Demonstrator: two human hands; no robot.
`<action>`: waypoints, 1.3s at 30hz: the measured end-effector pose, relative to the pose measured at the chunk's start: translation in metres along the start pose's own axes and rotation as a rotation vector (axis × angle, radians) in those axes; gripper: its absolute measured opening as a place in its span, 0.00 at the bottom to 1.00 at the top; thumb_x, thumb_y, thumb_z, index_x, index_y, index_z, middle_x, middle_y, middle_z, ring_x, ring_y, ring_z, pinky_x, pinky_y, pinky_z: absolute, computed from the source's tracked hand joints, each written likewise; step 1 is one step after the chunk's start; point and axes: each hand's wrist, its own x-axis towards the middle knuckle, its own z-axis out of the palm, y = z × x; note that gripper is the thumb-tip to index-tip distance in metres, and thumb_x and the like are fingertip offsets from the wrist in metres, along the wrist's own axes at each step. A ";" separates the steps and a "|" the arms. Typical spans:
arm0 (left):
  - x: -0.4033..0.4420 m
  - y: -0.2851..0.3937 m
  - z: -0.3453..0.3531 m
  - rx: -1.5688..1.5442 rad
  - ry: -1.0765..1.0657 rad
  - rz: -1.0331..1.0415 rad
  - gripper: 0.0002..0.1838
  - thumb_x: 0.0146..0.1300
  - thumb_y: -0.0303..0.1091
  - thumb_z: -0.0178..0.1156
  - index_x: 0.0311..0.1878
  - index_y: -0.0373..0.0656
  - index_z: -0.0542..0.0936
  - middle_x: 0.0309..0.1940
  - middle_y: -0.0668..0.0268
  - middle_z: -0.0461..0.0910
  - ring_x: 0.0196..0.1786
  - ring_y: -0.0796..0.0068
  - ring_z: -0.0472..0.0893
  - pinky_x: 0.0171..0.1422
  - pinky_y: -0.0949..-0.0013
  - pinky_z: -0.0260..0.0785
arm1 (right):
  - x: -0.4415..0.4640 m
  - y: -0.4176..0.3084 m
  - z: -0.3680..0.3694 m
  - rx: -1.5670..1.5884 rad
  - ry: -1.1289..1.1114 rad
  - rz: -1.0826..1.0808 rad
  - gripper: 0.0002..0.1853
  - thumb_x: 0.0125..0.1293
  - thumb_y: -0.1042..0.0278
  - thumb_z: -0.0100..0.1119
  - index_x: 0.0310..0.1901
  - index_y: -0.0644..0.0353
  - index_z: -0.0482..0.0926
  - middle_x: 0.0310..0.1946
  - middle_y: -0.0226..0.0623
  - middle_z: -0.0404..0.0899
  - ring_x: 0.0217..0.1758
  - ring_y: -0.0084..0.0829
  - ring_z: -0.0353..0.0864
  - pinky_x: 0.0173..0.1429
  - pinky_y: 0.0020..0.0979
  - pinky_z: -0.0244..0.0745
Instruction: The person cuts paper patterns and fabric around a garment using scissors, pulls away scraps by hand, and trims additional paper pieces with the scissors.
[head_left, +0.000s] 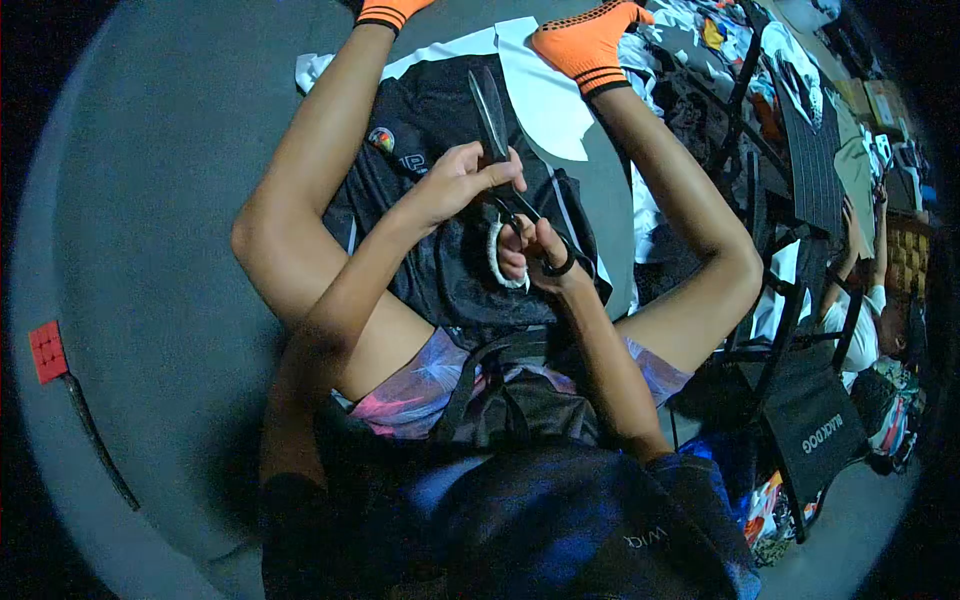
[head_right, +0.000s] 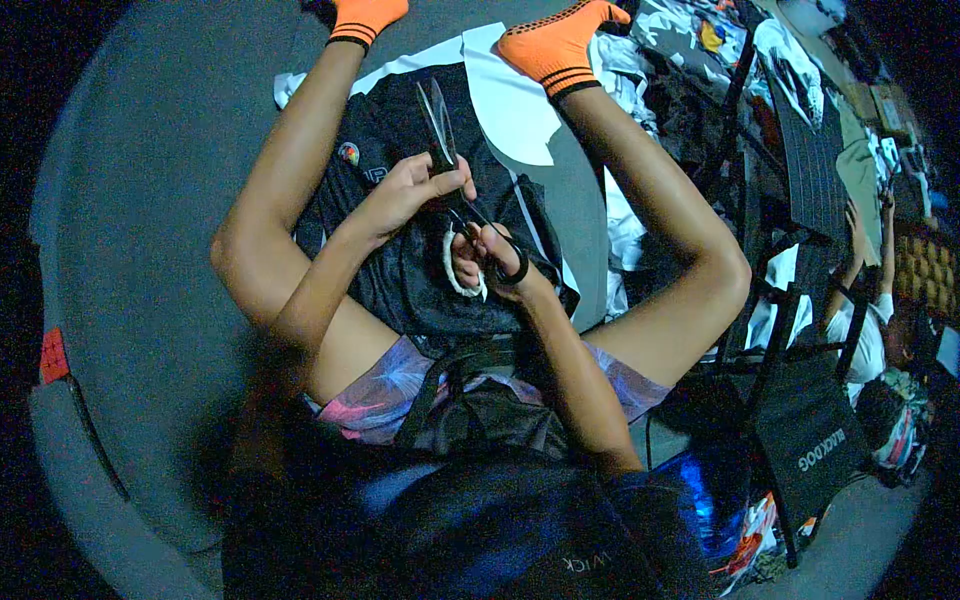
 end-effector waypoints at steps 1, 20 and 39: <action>0.000 0.000 0.000 0.009 0.004 0.000 0.13 0.66 0.42 0.60 0.43 0.41 0.78 0.37 0.68 0.83 0.43 0.83 0.77 0.54 0.76 0.67 | 0.001 -0.002 0.004 -0.050 0.011 0.017 0.32 0.61 0.29 0.53 0.40 0.58 0.70 0.22 0.30 0.67 0.24 0.25 0.67 0.31 0.24 0.63; -0.001 0.008 0.016 0.013 -0.026 -0.069 0.12 0.67 0.42 0.59 0.42 0.41 0.80 0.30 0.73 0.80 0.38 0.86 0.74 0.44 0.77 0.66 | -0.039 -0.047 0.026 -0.430 0.160 0.033 0.31 0.61 0.31 0.55 0.34 0.58 0.68 0.20 0.28 0.65 0.20 0.22 0.65 0.27 0.24 0.62; 0.035 -0.057 0.072 1.293 0.108 0.445 0.34 0.65 0.47 0.55 0.72 0.52 0.60 0.73 0.61 0.56 0.74 0.56 0.56 0.75 0.51 0.47 | -0.150 -0.137 -0.002 -1.207 0.665 0.442 0.27 0.63 0.43 0.61 0.20 0.61 0.73 0.14 0.26 0.67 0.18 0.21 0.65 0.24 0.26 0.56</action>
